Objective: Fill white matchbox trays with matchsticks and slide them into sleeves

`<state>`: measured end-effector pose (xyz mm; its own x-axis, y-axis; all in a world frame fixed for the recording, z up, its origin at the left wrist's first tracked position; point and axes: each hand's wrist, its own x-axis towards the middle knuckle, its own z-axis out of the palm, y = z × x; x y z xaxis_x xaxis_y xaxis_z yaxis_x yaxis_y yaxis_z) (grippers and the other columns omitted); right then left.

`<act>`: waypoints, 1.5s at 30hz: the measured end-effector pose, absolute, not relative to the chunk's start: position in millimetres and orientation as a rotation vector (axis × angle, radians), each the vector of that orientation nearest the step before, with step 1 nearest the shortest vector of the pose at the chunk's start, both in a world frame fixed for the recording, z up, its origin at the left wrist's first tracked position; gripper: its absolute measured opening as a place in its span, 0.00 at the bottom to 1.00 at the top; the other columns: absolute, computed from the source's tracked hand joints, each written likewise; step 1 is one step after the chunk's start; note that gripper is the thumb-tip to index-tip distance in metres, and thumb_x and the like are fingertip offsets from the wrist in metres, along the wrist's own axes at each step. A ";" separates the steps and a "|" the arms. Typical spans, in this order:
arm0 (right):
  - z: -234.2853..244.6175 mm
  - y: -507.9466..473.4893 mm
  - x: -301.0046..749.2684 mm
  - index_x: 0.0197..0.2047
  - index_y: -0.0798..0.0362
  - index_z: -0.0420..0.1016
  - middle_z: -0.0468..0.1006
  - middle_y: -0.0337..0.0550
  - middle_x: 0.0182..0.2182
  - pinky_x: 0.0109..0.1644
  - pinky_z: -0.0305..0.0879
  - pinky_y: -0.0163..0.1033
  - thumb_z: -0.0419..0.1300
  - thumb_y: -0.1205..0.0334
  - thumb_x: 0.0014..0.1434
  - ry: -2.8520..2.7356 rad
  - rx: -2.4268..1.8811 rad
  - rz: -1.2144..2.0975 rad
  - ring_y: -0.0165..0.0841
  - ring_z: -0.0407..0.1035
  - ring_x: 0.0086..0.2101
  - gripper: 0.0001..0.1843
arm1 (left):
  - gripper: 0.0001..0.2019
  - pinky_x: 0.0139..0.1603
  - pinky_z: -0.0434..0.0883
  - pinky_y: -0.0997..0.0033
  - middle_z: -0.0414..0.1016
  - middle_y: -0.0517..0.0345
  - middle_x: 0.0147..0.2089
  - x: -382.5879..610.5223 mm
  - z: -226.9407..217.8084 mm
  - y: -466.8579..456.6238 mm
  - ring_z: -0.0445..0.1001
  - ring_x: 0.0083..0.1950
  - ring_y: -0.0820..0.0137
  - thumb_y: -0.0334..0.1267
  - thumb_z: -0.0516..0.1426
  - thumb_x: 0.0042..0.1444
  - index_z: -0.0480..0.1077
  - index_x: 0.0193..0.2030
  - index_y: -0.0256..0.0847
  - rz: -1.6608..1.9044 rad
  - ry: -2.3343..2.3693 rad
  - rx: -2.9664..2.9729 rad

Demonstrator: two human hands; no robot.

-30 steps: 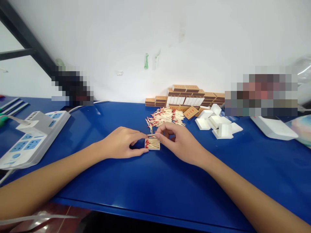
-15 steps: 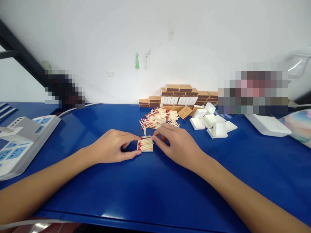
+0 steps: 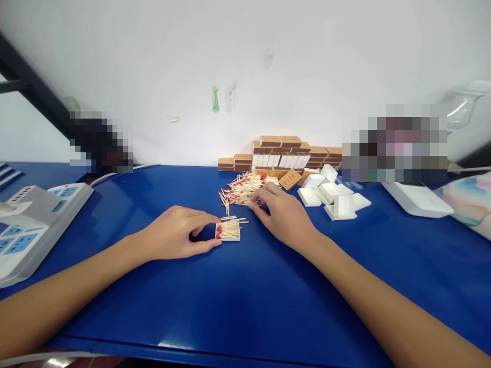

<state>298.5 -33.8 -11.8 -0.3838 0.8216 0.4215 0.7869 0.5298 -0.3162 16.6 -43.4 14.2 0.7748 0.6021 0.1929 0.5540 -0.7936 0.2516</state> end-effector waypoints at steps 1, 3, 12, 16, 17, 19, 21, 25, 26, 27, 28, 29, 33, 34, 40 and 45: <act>-12.6 -32.1 299.1 0.42 0.50 0.75 0.73 0.46 0.38 0.38 0.63 0.43 0.56 0.57 0.71 -2.244 -1.302 0.085 0.37 0.69 0.34 0.09 | 0.18 0.31 0.66 0.71 0.79 0.60 0.31 16.7 14.4 -43.4 0.75 0.29 0.71 0.51 0.59 0.66 0.78 0.53 0.40 0.390 0.917 2.786; -14.1 -28.6 300.9 0.41 0.50 0.74 0.73 0.46 0.37 0.38 0.63 0.42 0.56 0.58 0.71 -2.258 -1.304 0.100 0.37 0.69 0.34 0.08 | 0.18 0.31 0.66 0.71 0.79 0.60 0.31 16.8 14.8 -43.2 0.75 0.29 0.71 0.50 0.59 0.66 0.79 0.53 0.40 0.389 0.923 2.785; -16.9 -23.5 306.0 0.39 0.51 0.70 0.72 0.43 0.36 0.38 0.63 0.40 0.58 0.56 0.70 -2.290 -1.316 0.231 0.35 0.67 0.33 0.09 | 0.18 0.31 0.65 0.71 0.79 0.61 0.31 15.9 15.3 -42.4 0.75 0.29 0.72 0.50 0.59 0.66 0.78 0.54 0.40 0.378 0.925 2.778; -15.8 -23.4 307.4 0.40 0.50 0.67 0.73 0.46 0.39 0.38 0.65 0.42 0.54 0.55 0.72 -2.365 -1.320 0.165 0.36 0.68 0.34 0.10 | 0.18 0.31 0.65 0.71 0.78 0.61 0.32 15.7 16.3 -42.1 0.74 0.29 0.72 0.50 0.59 0.66 0.78 0.53 0.40 0.368 0.930 2.781; -15.2 -23.7 308.1 0.40 0.51 0.67 0.73 0.47 0.40 0.38 0.65 0.42 0.53 0.55 0.72 -2.376 -1.330 0.155 0.36 0.69 0.34 0.10 | 0.18 0.31 0.65 0.71 0.78 0.61 0.32 15.7 16.7 -41.9 0.73 0.28 0.72 0.50 0.59 0.66 0.78 0.53 0.40 0.370 0.932 2.784; -13.5 -25.5 309.5 0.40 0.51 0.67 0.73 0.47 0.40 0.38 0.66 0.43 0.52 0.54 0.73 -2.378 -1.353 0.151 0.37 0.69 0.34 0.11 | 0.17 0.30 0.65 0.71 0.78 0.61 0.31 15.4 17.4 -41.2 0.73 0.28 0.72 0.50 0.58 0.66 0.78 0.52 0.40 0.380 0.933 2.788; -10.5 -29.0 309.3 0.40 0.50 0.67 0.73 0.48 0.40 0.39 0.67 0.44 0.52 0.53 0.73 -2.363 -1.355 0.155 0.38 0.70 0.34 0.12 | 0.17 0.30 0.65 0.71 0.77 0.61 0.30 15.0 17.7 -40.4 0.73 0.28 0.73 0.50 0.58 0.66 0.78 0.51 0.41 0.390 0.936 2.786; -1.8 -41.4 299.5 0.41 0.50 0.67 0.74 0.47 0.40 0.39 0.67 0.43 0.53 0.56 0.73 -2.353 -1.284 0.206 0.38 0.71 0.36 0.09 | 0.17 0.30 0.65 0.72 0.76 0.63 0.30 14.6 16.8 -39.3 0.73 0.28 0.74 0.51 0.58 0.66 0.78 0.51 0.41 0.391 0.948 2.776; 0.3 -45.1 295.4 0.41 0.50 0.67 0.74 0.47 0.40 0.39 0.67 0.43 0.53 0.56 0.73 -2.363 -1.263 0.224 0.38 0.71 0.37 0.09 | 0.17 0.30 0.65 0.72 0.76 0.63 0.30 14.7 16.5 -39.2 0.73 0.28 0.74 0.51 0.58 0.66 0.78 0.51 0.41 0.390 0.951 2.777; 2.0 -48.7 291.0 0.41 0.50 0.67 0.74 0.47 0.40 0.39 0.67 0.42 0.53 0.57 0.73 -2.378 -1.243 0.243 0.38 0.71 0.37 0.09 | 0.17 0.30 0.65 0.72 0.76 0.63 0.30 14.8 16.2 -39.3 0.73 0.28 0.74 0.51 0.58 0.66 0.78 0.51 0.42 0.390 0.953 2.778; 3.3 -52.1 286.6 0.40 0.50 0.68 0.74 0.46 0.40 0.39 0.67 0.42 0.53 0.57 0.73 -2.395 -1.225 0.260 0.38 0.71 0.37 0.09 | 0.17 0.30 0.65 0.72 0.76 0.63 0.30 14.9 16.0 -39.4 0.73 0.28 0.73 0.51 0.58 0.66 0.78 0.52 0.42 0.392 0.955 2.779; 4.0 -55.2 282.6 0.40 0.50 0.68 0.74 0.46 0.40 0.39 0.67 0.42 0.53 0.58 0.74 -2.415 -1.208 0.277 0.37 0.71 0.37 0.09 | 0.17 0.31 0.64 0.72 0.76 0.63 0.30 15.1 15.8 -39.5 0.73 0.28 0.73 0.51 0.59 0.66 0.78 0.51 0.41 0.394 0.958 2.780; 2.0 -63.0 270.4 0.42 0.51 0.68 0.74 0.46 0.41 0.38 0.67 0.41 0.52 0.59 0.74 -2.466 -1.168 0.304 0.36 0.72 0.36 0.08 | 0.17 0.31 0.64 0.71 0.77 0.61 0.30 15.7 15.8 -40.6 0.73 0.28 0.72 0.51 0.59 0.66 0.78 0.51 0.41 0.384 0.957 2.786; 1.1 -63.9 268.2 0.42 0.51 0.68 0.74 0.46 0.41 0.38 0.67 0.40 0.52 0.59 0.74 -2.465 -1.165 0.299 0.36 0.72 0.36 0.08 | 0.17 0.31 0.64 0.71 0.77 0.61 0.30 15.8 15.9 -40.8 0.73 0.28 0.71 0.51 0.58 0.66 0.78 0.51 0.41 0.379 0.956 2.785; 2.1 -66.0 265.0 0.45 0.50 0.71 0.75 0.46 0.43 0.40 0.68 0.41 0.54 0.59 0.73 -2.447 -1.126 0.299 0.37 0.73 0.38 0.06 | 0.17 0.31 0.65 0.71 0.77 0.61 0.31 15.6 17.0 -41.0 0.73 0.29 0.72 0.52 0.58 0.66 0.78 0.50 0.41 0.387 0.955 2.782; 6.4 -65.4 276.3 0.43 0.50 0.72 0.75 0.45 0.41 0.39 0.67 0.41 0.56 0.60 0.72 -2.427 -1.162 0.300 0.37 0.72 0.38 0.06 | 0.17 0.31 0.65 0.71 0.77 0.62 0.31 14.9 16.7 -40.1 0.74 0.29 0.72 0.52 0.58 0.66 0.78 0.50 0.41 0.392 0.954 2.778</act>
<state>276.3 -65.4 6.4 -0.5558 0.7804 0.2864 0.6873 0.6252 -0.3697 14.9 -40.1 16.7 0.7597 0.6222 0.1891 0.5753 -0.7786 0.2505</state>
